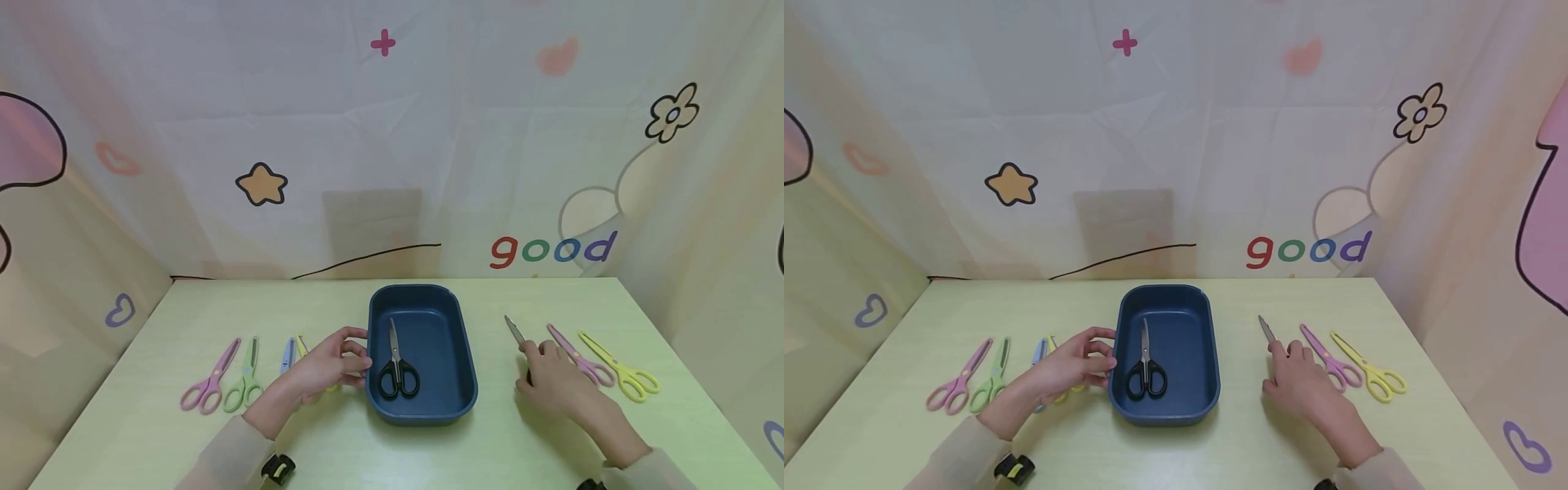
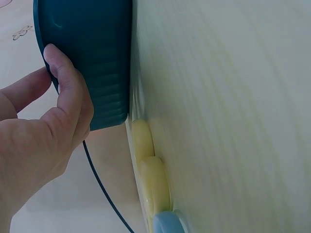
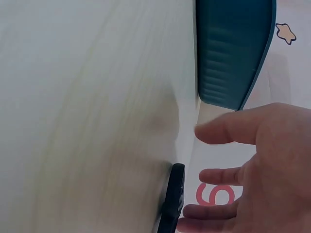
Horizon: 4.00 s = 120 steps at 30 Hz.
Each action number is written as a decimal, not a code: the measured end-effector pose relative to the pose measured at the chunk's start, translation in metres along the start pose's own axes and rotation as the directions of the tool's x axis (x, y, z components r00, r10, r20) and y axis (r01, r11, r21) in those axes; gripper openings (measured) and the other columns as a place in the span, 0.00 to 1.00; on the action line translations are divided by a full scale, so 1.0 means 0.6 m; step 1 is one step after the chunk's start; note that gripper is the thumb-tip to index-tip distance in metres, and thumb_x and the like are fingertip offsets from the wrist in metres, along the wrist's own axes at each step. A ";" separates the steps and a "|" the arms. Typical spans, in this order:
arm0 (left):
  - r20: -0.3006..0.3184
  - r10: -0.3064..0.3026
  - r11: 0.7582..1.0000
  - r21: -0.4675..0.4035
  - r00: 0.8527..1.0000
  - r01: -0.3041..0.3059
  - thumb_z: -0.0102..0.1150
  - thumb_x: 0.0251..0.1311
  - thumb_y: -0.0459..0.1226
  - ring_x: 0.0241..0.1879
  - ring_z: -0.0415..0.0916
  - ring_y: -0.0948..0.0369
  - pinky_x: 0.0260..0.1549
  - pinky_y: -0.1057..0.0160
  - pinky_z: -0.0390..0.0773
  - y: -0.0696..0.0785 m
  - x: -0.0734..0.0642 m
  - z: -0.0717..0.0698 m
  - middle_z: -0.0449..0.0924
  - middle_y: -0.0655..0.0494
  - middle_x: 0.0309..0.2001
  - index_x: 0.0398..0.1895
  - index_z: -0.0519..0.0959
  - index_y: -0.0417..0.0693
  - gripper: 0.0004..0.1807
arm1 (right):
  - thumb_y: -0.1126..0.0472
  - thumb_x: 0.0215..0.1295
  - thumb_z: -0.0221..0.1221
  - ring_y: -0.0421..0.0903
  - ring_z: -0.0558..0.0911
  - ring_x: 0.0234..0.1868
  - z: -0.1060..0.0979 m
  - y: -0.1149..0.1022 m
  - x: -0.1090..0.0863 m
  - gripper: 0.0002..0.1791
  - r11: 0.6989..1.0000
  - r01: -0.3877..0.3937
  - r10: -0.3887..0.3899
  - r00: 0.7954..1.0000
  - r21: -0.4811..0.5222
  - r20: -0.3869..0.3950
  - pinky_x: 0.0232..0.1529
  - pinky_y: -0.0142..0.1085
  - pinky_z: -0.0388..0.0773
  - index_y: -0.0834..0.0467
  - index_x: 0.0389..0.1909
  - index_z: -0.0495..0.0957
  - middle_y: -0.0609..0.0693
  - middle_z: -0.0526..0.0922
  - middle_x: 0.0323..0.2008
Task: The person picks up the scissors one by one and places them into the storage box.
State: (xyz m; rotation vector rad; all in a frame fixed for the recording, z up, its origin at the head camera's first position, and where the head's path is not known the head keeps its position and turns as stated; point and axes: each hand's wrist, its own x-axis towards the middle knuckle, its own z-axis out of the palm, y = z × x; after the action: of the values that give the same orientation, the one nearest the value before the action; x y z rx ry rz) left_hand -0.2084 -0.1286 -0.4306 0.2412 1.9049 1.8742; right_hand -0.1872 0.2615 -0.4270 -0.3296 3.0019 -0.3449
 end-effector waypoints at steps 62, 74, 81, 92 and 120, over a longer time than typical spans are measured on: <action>0.001 0.012 1.000 -0.016 1.000 -0.012 0.56 0.71 0.26 0.32 0.79 0.57 0.39 0.60 0.84 -0.005 -0.003 0.000 0.72 0.46 0.43 0.71 0.58 0.31 0.29 | 0.55 0.59 0.72 0.57 0.72 0.39 -0.008 -0.011 0.010 0.19 0.999 -0.002 -0.003 0.992 0.039 0.124 0.32 0.49 0.74 0.52 0.50 0.79 0.59 0.73 0.38; -0.001 0.004 1.000 -0.026 1.000 -0.004 0.55 0.71 0.24 0.32 0.79 0.57 0.38 0.61 0.84 -0.003 -0.002 0.003 0.72 0.47 0.42 0.71 0.57 0.30 0.29 | 0.52 0.58 0.71 0.52 0.73 0.36 -0.016 -0.015 0.023 0.21 0.994 0.015 -0.018 0.999 0.107 0.029 0.31 0.43 0.73 0.56 0.50 0.81 0.56 0.75 0.35; -0.005 0.003 1.000 -0.022 1.000 -0.003 0.56 0.70 0.25 0.32 0.79 0.57 0.38 0.61 0.84 -0.004 0.000 0.002 0.72 0.46 0.42 0.71 0.58 0.31 0.30 | 0.50 0.59 0.68 0.53 0.73 0.34 -0.035 -0.032 0.026 0.20 0.989 0.125 -0.113 0.984 0.084 -0.138 0.28 0.43 0.69 0.57 0.47 0.80 0.55 0.76 0.31; -0.008 0.012 1.000 -0.020 1.000 -0.012 0.57 0.71 0.26 0.32 0.79 0.57 0.38 0.60 0.84 -0.006 0.001 0.000 0.72 0.46 0.42 0.71 0.58 0.32 0.29 | 0.53 0.65 0.66 0.50 0.72 0.34 -0.055 -0.105 0.019 0.18 0.959 0.223 -0.170 0.946 0.173 -0.277 0.31 0.41 0.71 0.57 0.52 0.79 0.56 0.72 0.36; 0.013 0.008 1.000 -0.021 1.000 -0.007 0.57 0.71 0.26 0.33 0.79 0.57 0.39 0.60 0.84 -0.005 -0.001 -0.003 0.72 0.47 0.42 0.71 0.58 0.32 0.30 | 0.53 0.64 0.69 0.50 0.71 0.35 -0.015 -0.221 0.052 0.17 0.955 0.288 -0.287 0.957 0.070 -0.031 0.29 0.39 0.73 0.56 0.48 0.78 0.53 0.70 0.33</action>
State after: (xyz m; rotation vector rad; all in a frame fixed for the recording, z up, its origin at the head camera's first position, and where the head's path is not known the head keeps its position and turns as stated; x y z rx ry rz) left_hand -0.2078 -0.1308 -0.4337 0.2536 1.8773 1.8921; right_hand -0.1921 0.1300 -0.3896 -0.7642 2.9500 -0.4841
